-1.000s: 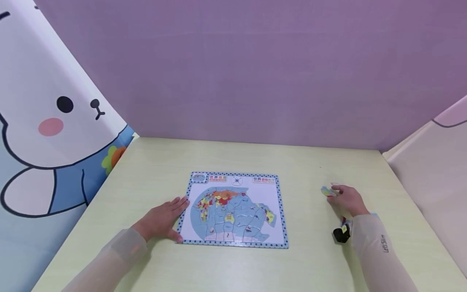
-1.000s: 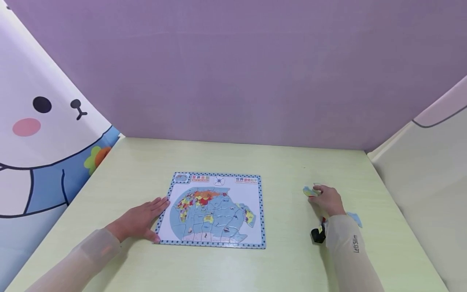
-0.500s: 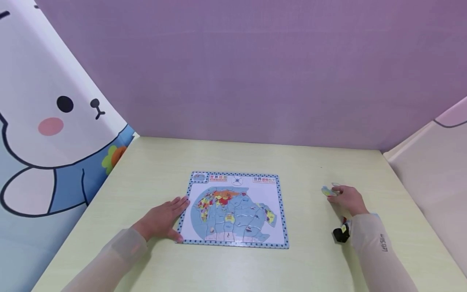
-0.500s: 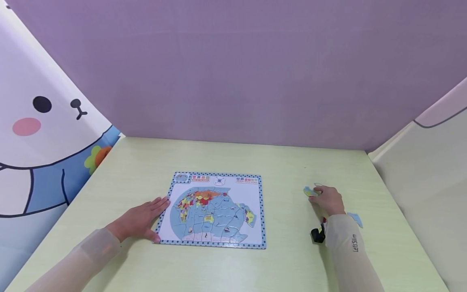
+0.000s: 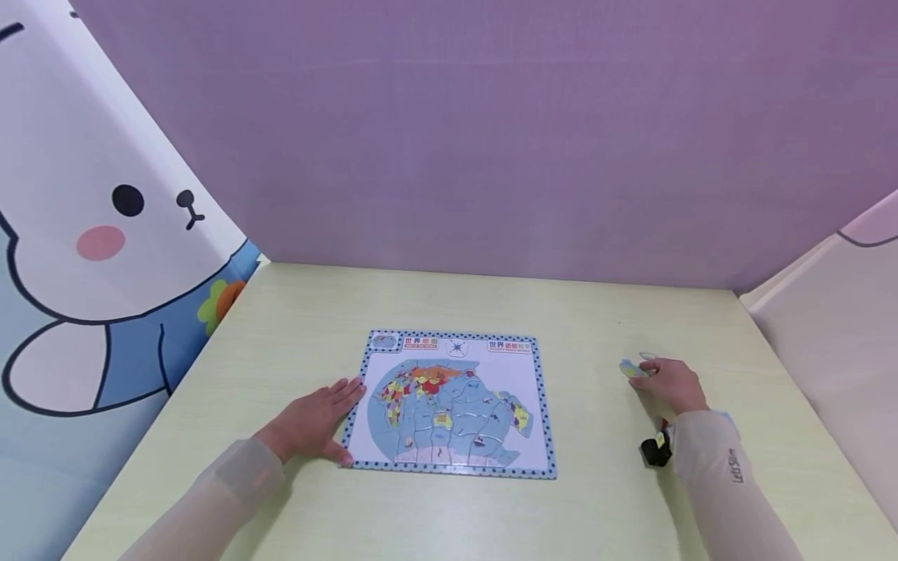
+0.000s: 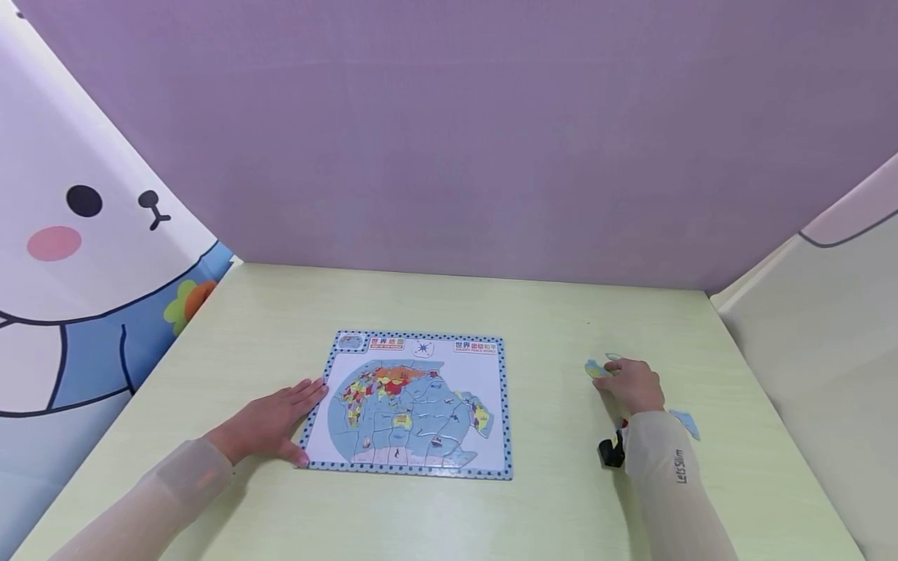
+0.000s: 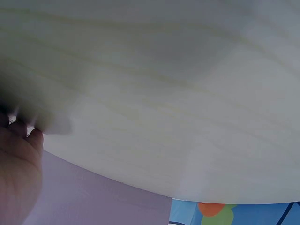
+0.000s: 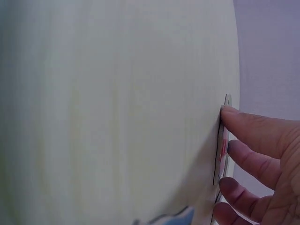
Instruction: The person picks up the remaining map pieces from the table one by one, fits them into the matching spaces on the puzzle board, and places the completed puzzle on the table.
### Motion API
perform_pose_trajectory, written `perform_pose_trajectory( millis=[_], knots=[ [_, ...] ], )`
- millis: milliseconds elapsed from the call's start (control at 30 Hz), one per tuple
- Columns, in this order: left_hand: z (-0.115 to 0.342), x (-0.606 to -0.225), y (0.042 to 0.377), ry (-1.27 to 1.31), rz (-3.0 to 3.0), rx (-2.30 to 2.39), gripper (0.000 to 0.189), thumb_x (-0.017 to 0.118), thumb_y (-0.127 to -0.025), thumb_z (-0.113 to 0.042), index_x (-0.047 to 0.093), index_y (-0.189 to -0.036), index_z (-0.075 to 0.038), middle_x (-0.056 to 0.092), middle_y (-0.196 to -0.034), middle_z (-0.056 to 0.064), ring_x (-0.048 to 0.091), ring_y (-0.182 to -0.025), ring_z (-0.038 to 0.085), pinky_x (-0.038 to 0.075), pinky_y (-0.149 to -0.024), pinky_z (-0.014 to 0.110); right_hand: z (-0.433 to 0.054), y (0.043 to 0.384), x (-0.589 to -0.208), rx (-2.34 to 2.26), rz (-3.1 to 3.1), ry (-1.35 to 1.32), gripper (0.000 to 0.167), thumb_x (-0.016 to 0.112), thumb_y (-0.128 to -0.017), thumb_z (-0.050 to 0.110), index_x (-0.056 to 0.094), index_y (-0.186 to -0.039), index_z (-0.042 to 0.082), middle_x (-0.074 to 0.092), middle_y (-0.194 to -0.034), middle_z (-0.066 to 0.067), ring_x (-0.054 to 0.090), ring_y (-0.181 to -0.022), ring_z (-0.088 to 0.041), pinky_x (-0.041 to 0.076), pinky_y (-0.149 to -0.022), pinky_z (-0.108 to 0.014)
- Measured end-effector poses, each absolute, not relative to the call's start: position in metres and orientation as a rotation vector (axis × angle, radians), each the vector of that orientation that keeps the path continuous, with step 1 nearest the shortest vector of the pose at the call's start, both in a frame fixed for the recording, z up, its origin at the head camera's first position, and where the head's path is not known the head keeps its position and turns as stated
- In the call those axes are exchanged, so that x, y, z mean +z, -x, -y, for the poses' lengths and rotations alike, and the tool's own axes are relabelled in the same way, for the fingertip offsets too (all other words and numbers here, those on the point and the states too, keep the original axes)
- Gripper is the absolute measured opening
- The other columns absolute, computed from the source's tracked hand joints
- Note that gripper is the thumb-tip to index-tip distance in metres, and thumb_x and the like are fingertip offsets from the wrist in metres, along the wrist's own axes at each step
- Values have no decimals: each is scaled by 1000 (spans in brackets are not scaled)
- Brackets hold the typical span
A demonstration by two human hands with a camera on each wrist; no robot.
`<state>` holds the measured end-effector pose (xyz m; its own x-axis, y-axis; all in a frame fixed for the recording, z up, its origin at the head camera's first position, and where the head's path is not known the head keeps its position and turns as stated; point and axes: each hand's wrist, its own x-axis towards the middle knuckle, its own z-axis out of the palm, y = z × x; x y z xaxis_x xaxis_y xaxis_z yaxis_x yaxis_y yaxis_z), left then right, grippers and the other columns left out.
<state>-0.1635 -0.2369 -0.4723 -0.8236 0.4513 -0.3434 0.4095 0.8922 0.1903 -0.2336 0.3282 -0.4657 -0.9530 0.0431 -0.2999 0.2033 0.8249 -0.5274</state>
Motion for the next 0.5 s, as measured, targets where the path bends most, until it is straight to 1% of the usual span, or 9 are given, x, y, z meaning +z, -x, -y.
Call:
perform_pose_trajectory(
  millis=[233,500],
  knots=[
    [237,-473,163,-648,-2689,152,110,77,-68,-59,31,-148,-1,26,-155,15,22,-142,37,26,-111,51,-330,237,-465,-823,-2716,-167,56,68,-87,24,50,-126,-12,50,-124,-36,50,-109,-49,40,-91,-58],
    [236,-474,163,-655,-2699,132,110,77,-67,-59,31,-148,-1,26,-155,15,22,-142,37,27,-111,49,-329,239,-464,-835,-2710,-128,52,69,-85,18,51,-122,-14,53,-116,-36,53,-100,-45,42,-87,-56]
  ],
)
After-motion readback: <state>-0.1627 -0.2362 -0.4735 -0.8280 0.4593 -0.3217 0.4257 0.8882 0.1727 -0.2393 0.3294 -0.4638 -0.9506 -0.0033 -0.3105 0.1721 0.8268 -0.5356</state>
